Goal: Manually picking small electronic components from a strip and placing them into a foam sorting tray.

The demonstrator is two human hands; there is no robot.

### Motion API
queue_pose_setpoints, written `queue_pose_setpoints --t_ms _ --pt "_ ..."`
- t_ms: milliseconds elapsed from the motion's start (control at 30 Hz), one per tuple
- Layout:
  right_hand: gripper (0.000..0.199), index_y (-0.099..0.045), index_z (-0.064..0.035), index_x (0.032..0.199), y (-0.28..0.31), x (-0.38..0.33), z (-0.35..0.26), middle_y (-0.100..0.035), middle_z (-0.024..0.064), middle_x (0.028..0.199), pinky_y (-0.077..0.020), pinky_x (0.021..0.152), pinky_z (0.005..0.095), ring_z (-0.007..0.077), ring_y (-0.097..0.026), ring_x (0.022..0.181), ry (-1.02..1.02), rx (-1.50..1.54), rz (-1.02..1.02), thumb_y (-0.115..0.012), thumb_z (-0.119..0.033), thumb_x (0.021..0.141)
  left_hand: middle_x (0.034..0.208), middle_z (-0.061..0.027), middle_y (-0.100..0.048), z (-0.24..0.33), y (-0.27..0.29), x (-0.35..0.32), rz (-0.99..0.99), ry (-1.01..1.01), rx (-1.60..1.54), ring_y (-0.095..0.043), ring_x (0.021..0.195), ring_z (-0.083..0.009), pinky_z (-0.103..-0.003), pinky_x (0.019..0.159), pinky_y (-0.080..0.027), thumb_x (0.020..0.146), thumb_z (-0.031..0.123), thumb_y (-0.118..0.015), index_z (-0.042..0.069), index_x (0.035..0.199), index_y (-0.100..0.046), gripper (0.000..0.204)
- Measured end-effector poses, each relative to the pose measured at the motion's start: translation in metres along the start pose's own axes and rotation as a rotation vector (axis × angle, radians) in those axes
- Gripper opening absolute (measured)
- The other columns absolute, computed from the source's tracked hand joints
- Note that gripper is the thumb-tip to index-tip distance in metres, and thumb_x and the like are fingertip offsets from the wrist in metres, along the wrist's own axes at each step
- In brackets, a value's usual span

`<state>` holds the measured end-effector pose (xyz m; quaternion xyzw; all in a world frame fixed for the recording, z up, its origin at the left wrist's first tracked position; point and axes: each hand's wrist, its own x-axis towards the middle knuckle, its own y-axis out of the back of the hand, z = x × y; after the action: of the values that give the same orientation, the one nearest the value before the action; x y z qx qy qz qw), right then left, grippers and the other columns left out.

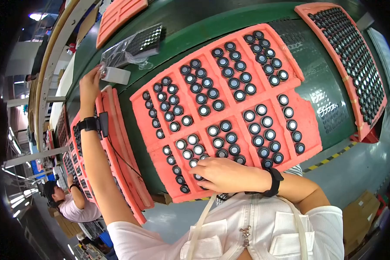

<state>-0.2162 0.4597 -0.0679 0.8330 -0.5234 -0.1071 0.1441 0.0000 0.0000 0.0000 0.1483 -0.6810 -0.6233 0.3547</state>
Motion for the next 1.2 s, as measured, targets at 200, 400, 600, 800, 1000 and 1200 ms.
queue_pose_setpoints --t_ms 200,400,600,800,1000,1200 --pt "0.032 -0.063 0.0009 0.120 -0.001 0.002 0.010 -0.066 0.0168 0.103 -0.0555 0.084 0.0451 0.0345 -0.068 0.097 0.029 0.042 0.033 -0.067 -0.014 0.092 0.112 -0.0233 -0.073 -0.001 -0.012 -0.007 0.061 0.000 -0.151 -0.072 0.103 -0.0392 -0.040 0.089 -0.056 0.099 0.011 -0.061 0.001 0.120 -0.072 0.026" --pt "0.027 -0.065 -0.0037 0.121 0.001 0.010 0.021 -0.066 0.0133 0.100 -0.0571 0.079 0.0399 0.0283 -0.069 0.089 0.049 0.120 0.027 -0.067 -0.015 0.096 0.116 -0.0228 -0.073 -0.005 0.002 -0.008 0.010 0.097 -0.126 -0.072 0.107 -0.0384 -0.040 0.092 -0.055 0.102 0.011 -0.058 -0.001 0.123 -0.070 0.027" --pt "0.024 -0.066 -0.0008 0.114 0.008 0.009 0.021 -0.067 0.0142 0.099 -0.0556 0.079 0.0411 0.0290 -0.069 0.091 -0.013 0.207 -0.009 -0.067 -0.014 0.094 0.115 -0.0230 -0.073 -0.002 -0.007 -0.013 0.080 0.016 -0.095 -0.070 0.107 -0.0405 -0.042 0.092 -0.055 0.101 0.010 -0.058 0.000 0.121 -0.071 0.026" --pt "0.024 -0.066 0.0000 0.114 0.010 0.011 0.019 -0.068 0.0139 0.100 -0.0564 0.081 0.0397 0.0282 -0.069 0.092 -0.028 0.201 -0.021 -0.068 -0.014 0.094 0.115 -0.0232 -0.072 0.005 -0.003 -0.014 0.084 -0.007 -0.099 -0.070 0.106 -0.0418 -0.044 0.091 -0.055 0.101 0.010 -0.058 0.001 0.119 -0.072 0.025" --pt "0.026 -0.065 0.0018 0.114 0.013 0.012 0.021 -0.069 0.0141 0.101 -0.0582 0.082 0.0377 0.0267 -0.070 0.092 -0.018 0.236 -0.014 -0.069 -0.012 0.093 0.114 -0.0231 -0.073 0.005 -0.002 -0.013 0.065 -0.003 -0.107 -0.070 0.106 -0.0421 -0.044 0.091 -0.055 0.101 0.010 -0.058 0.000 0.119 -0.072 0.025" --pt "0.024 -0.065 0.0024 0.114 0.012 0.012 0.025 -0.069 0.0145 0.101 -0.0590 0.080 0.0364 0.0254 -0.071 0.090 -0.028 0.292 -0.013 -0.069 -0.010 0.094 0.113 -0.0237 -0.072 0.005 -0.003 -0.013 0.081 0.019 -0.103 -0.069 0.106 -0.0422 -0.045 0.092 -0.055 0.101 0.009 -0.058 -0.001 0.118 -0.072 0.025"
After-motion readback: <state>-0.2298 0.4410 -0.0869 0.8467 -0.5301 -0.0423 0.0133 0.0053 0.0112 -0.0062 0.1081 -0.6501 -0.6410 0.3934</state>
